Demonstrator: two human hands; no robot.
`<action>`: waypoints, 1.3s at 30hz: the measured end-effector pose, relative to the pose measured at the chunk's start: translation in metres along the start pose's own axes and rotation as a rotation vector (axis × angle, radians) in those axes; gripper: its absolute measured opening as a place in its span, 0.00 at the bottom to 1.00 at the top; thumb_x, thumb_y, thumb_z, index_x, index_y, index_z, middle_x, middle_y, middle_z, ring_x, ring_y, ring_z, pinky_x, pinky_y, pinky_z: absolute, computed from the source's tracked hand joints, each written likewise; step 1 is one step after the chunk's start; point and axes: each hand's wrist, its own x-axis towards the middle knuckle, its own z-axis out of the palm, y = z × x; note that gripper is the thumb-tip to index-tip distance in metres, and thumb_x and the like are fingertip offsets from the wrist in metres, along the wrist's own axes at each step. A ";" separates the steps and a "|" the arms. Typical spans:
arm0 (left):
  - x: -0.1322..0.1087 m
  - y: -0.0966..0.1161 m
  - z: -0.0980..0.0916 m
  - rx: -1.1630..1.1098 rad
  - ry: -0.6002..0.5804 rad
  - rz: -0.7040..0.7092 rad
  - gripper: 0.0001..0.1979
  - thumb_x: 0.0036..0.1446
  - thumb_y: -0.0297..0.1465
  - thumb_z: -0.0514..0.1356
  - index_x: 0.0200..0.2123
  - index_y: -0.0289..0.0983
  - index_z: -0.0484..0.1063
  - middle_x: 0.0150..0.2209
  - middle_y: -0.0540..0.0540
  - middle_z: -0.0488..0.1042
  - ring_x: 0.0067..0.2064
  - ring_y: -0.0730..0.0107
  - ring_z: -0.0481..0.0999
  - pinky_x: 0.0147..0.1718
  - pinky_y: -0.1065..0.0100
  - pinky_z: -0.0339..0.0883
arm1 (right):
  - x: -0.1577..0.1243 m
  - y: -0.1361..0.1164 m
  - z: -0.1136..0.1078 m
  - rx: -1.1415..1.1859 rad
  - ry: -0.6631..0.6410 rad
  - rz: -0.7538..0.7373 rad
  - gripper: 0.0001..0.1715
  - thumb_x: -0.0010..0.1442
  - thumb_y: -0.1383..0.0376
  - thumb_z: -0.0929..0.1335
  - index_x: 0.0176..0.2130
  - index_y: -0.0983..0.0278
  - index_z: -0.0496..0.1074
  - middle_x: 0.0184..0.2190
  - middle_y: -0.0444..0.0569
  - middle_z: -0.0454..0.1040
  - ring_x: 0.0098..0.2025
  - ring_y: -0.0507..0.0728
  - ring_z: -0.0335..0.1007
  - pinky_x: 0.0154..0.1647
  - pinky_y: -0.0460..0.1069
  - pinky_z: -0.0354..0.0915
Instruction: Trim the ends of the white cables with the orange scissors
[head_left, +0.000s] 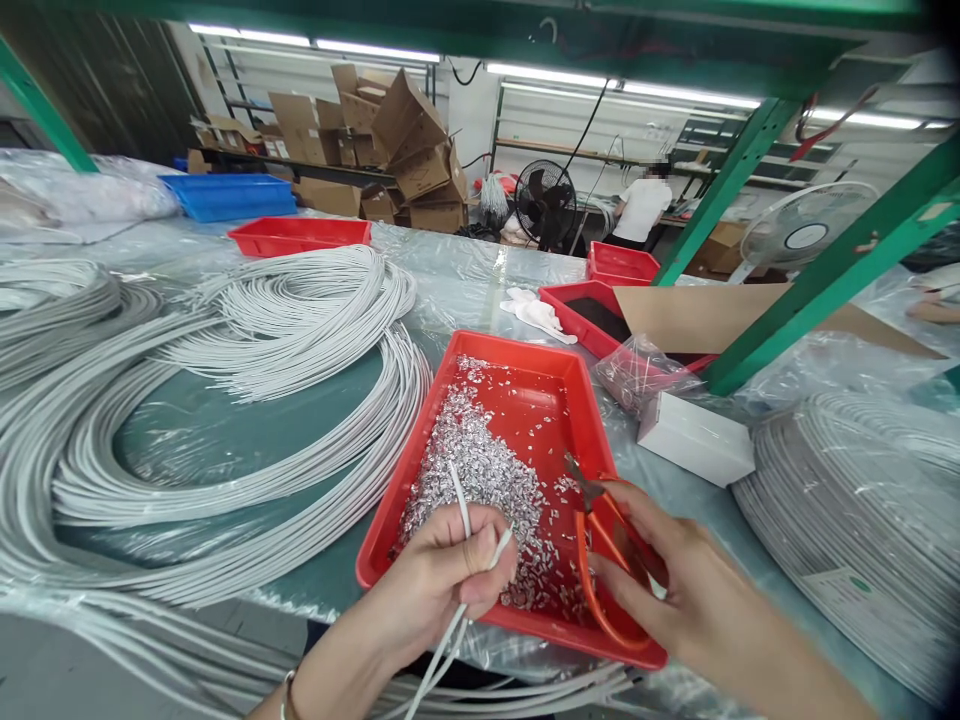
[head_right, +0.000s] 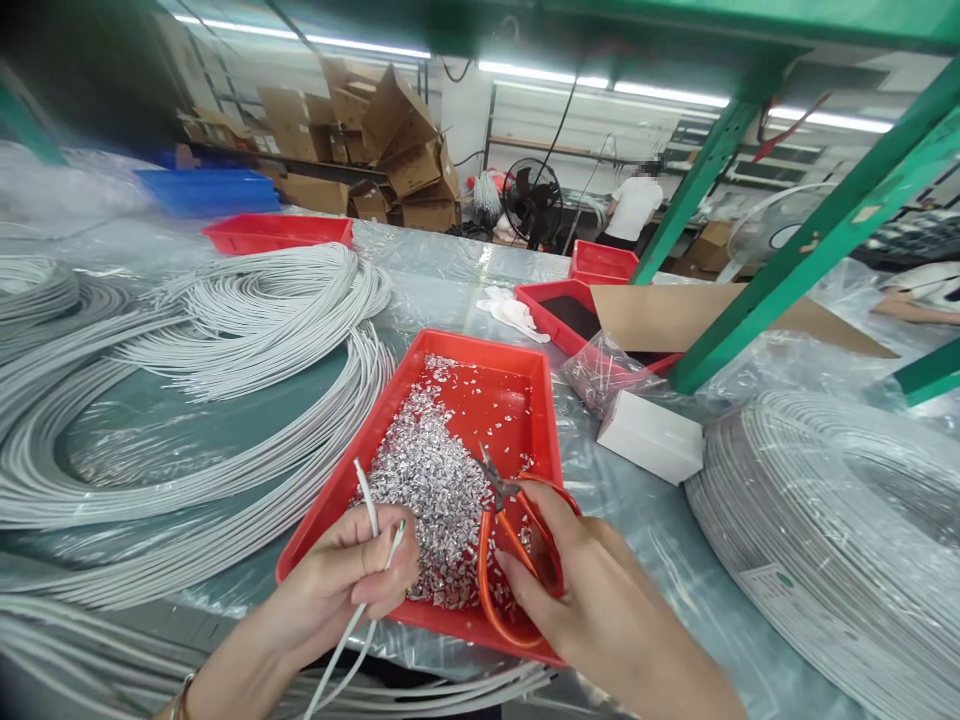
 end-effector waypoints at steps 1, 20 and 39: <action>0.000 0.000 0.001 0.020 0.030 0.005 0.16 0.57 0.35 0.55 0.22 0.32 0.58 0.16 0.54 0.49 0.18 0.82 0.48 0.17 0.75 0.41 | 0.003 -0.001 0.005 0.121 0.015 0.033 0.14 0.56 0.63 0.63 0.44 0.66 0.65 0.21 0.44 0.64 0.24 0.53 0.63 0.24 0.45 0.61; -0.005 -0.007 0.014 0.792 0.240 0.118 0.17 0.62 0.37 0.47 0.25 0.33 0.60 0.21 0.52 0.60 0.24 0.80 0.58 0.26 0.74 0.52 | 0.011 -0.028 0.039 0.543 0.325 -0.017 0.10 0.50 0.70 0.68 0.21 0.68 0.64 0.16 0.39 0.51 0.18 0.46 0.45 0.16 0.41 0.48; -0.005 -0.016 0.021 1.093 0.485 0.291 0.10 0.57 0.32 0.54 0.25 0.34 0.64 0.23 0.50 0.62 0.23 0.79 0.58 0.23 0.73 0.53 | 0.006 -0.060 0.042 0.718 0.373 0.159 0.14 0.50 0.63 0.67 0.19 0.68 0.65 0.15 0.40 0.50 0.18 0.46 0.42 0.17 0.42 0.43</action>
